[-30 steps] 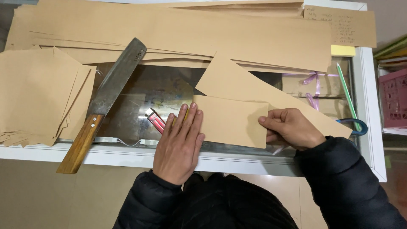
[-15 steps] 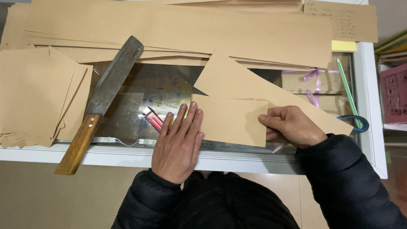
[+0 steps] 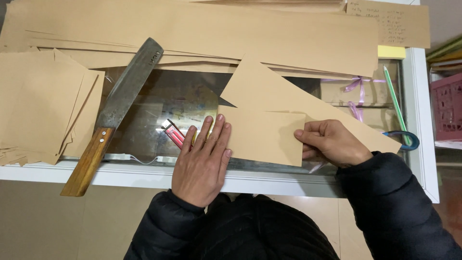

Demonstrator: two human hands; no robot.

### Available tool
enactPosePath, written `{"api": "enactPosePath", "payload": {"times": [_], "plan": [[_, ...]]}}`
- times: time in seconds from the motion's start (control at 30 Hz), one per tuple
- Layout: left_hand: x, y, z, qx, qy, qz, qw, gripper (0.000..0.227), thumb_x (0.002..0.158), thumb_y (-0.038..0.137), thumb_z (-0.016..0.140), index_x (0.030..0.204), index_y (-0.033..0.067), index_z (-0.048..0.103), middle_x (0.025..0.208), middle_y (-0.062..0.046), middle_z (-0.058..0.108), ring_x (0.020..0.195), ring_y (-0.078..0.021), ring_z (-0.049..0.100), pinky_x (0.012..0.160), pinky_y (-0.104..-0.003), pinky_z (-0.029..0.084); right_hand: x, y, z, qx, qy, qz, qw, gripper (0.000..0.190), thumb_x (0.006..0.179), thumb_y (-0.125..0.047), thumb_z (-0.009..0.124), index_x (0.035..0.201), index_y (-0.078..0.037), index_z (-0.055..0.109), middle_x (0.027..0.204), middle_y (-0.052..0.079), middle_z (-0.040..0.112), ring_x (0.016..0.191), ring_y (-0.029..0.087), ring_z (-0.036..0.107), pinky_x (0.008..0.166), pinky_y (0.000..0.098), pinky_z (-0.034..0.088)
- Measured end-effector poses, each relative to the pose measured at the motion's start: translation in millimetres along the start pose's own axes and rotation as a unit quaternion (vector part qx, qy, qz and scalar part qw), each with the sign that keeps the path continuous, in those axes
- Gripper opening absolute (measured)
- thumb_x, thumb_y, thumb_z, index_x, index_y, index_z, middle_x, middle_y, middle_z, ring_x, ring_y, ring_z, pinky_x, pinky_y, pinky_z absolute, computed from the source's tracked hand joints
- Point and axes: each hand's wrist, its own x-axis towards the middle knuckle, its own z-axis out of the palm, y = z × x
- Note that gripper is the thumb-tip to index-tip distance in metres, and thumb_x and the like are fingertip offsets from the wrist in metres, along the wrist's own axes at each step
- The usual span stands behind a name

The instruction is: The person repeatedly folds brown paper sheets on a glass-topped table, uses a red lighter as a straightedge to score the fold, and then uses a large cleaver to cut the paper along the scored line. The cut pieces are stacked on the table.

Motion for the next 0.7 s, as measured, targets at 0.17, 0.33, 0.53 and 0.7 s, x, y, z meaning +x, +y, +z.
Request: {"api": "enactPosePath", "payload": {"times": [0.17,0.33,0.53,0.7], "plan": [[-0.2,-0.2,1.7,0.001,0.009,-0.001,1.0,0.057,0.125,0.035,0.037,0.175,0.0088,0.046,0.189,-0.013,0.034,0.174,-0.0343,0.028,0.14,-0.059,0.01,-10.3,-11.8,7.6,0.008,0.007,0.004,1.0,0.028,0.108,-0.014,0.081,0.099,0.012,0.075,0.082,0.022,0.083,0.079,0.031,0.086,0.078,0.0452,0.072],[0.2,0.4,4.2,0.002,0.023,0.0,1.0,0.056,0.125,0.036,0.039,0.174,0.0094,0.048,0.187,-0.012,0.037,0.174,-0.0345,0.028,0.14,-0.061,0.008,-4.8,-6.8,6.2,-0.006,0.015,0.007,1.0,0.027,0.108,-0.015,0.081,0.096,0.009,0.075,0.079,0.022,0.083,0.073,0.032,0.085,0.073,0.0438,0.072],[1.3,-2.3,0.3,0.002,0.013,0.003,1.0,0.06,0.125,0.043,0.036,0.174,0.0108,0.047,0.184,-0.013,0.042,0.175,-0.0331,0.025,0.139,-0.065,0.001,-43.2,-62.8,28.1,-0.18,0.072,0.005,0.981,0.027,0.107,-0.026,0.081,0.1,0.0,0.083,0.071,0.019,0.085,0.063,0.029,0.085,0.066,0.0408,0.07],[4.5,-1.1,-11.4,0.021,0.002,0.016,1.0,0.064,0.126,0.047,0.024,0.18,0.014,0.033,0.181,-0.011,0.046,0.173,-0.0311,0.03,0.14,-0.066,0.009,-52.0,-59.8,45.0,-0.517,0.306,-0.249,0.76,0.026,0.105,-0.045,0.076,0.096,-0.023,0.085,0.08,0.004,0.081,0.082,0.038,0.077,0.076,0.0527,0.057]]}}
